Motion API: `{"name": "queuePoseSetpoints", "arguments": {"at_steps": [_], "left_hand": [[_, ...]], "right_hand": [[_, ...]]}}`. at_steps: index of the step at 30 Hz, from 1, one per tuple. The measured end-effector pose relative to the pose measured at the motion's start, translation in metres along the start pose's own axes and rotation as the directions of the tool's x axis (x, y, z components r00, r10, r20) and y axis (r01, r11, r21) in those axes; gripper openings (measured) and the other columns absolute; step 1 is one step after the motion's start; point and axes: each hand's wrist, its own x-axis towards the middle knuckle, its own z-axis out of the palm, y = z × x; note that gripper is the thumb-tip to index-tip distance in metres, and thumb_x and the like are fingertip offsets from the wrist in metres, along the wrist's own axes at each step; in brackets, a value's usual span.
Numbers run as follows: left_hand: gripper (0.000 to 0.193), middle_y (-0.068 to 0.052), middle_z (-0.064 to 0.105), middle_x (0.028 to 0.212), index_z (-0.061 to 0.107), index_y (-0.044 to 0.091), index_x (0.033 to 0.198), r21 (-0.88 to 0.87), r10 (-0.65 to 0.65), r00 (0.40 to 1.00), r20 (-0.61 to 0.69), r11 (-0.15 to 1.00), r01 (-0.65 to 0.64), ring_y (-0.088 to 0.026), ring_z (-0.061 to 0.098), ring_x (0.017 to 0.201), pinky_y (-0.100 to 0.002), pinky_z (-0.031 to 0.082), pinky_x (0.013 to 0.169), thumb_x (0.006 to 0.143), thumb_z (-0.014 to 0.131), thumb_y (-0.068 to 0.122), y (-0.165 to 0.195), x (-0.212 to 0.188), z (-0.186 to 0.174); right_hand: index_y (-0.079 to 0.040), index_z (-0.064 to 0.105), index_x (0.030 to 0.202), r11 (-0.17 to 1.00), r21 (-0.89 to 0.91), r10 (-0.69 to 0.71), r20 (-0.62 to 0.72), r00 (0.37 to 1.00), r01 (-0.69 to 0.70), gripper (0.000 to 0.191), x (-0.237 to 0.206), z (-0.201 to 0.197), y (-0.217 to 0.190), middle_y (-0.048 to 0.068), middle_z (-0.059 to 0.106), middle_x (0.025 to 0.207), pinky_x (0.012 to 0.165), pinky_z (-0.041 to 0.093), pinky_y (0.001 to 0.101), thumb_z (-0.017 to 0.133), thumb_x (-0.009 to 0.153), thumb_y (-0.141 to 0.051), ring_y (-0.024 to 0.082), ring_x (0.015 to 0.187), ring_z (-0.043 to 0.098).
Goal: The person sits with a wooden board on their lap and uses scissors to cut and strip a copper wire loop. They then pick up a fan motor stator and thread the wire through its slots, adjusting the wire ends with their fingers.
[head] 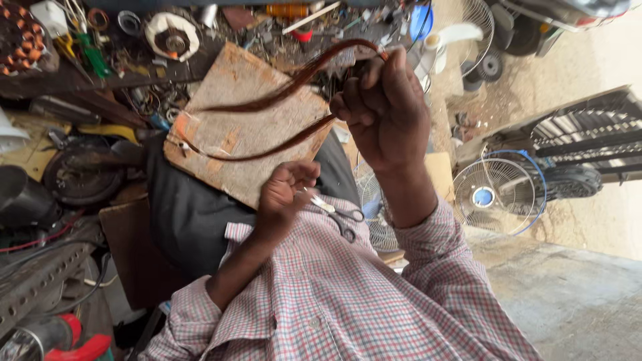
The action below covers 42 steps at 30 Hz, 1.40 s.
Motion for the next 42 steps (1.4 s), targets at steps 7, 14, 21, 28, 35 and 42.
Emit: {"name": "queuePoseSetpoints", "arguments": {"at_steps": [7,14,21,28,35,42], "left_hand": [[0.056,-0.016,0.063,0.135,0.053,-0.003,0.14,0.436,0.394,0.916,0.078,0.813,-0.387,-0.023,0.06,0.129,-0.037,0.047,0.113,0.09,0.076,0.009,0.025,0.061,0.044],[0.012,-0.005,0.073,0.097,0.07,0.0,0.109,-0.14,-0.167,0.973,0.162,0.972,0.19,-0.013,0.067,0.091,-0.029,0.056,0.085,0.097,0.072,0.001,0.016,0.024,-0.022],[0.027,0.0,0.066,0.088,0.067,0.001,0.121,-0.303,-0.268,0.963,-0.006,0.919,0.254,-0.005,0.052,0.065,-0.02,0.042,0.056,0.095,0.074,0.006,0.046,0.004,-0.068],[0.016,-0.001,0.067,0.084,0.073,0.002,0.11,-0.082,-0.222,0.975,0.021,0.971,0.223,-0.006,0.058,0.068,-0.022,0.049,0.061,0.098,0.075,0.013,0.062,0.001,-0.07],[0.011,-0.001,0.066,0.079,0.071,0.003,0.1,-0.026,-0.357,0.933,0.042,0.933,0.359,-0.006,0.058,0.068,-0.023,0.051,0.061,0.095,0.075,0.012,0.048,-0.004,-0.069],[0.005,-0.005,0.066,0.092,0.063,0.005,0.106,-0.118,-0.268,0.963,0.012,0.956,0.267,-0.011,0.061,0.076,-0.025,0.052,0.069,0.106,0.061,0.01,0.046,-0.002,-0.06]], "right_hand": [[-0.008,0.055,0.094,0.996,0.012,-0.084,-0.098,0.992,0.086,0.041,-0.011,0.014,0.008,-0.003,0.03,0.069,0.067,0.04,0.0317,0.035,0.12,-0.033,0.012,0.06,0.034],[-0.006,0.06,0.097,0.998,0.065,-0.004,-0.082,0.997,0.009,0.05,-0.024,-0.032,-0.021,-0.002,0.034,0.065,0.068,0.041,0.0309,0.03,0.124,-0.036,0.012,0.06,0.036],[-0.004,0.063,0.098,0.996,0.078,0.031,0.005,0.999,-0.032,0.055,-0.048,-0.062,-0.029,-0.005,0.037,0.067,0.069,0.04,0.0286,0.03,0.124,-0.039,0.009,0.061,0.037],[-0.006,0.059,0.093,0.998,-0.03,-0.053,0.051,0.997,0.055,0.053,-0.067,-0.088,-0.029,0.0,0.038,0.069,0.069,0.041,0.031,0.03,0.118,-0.042,0.011,0.061,0.038],[-0.007,0.056,0.091,0.997,-0.043,-0.056,0.018,0.998,0.057,0.051,-0.09,-0.106,-0.03,-0.002,0.041,0.066,0.068,0.04,0.0313,0.031,0.118,-0.042,0.011,0.061,0.04],[-0.014,0.048,0.078,0.992,-0.122,-0.013,0.217,0.976,0.04,0.035,-0.098,-0.105,-0.021,-0.002,0.039,0.066,0.066,0.041,0.0362,0.046,0.107,-0.034,0.015,0.058,0.043]]}}
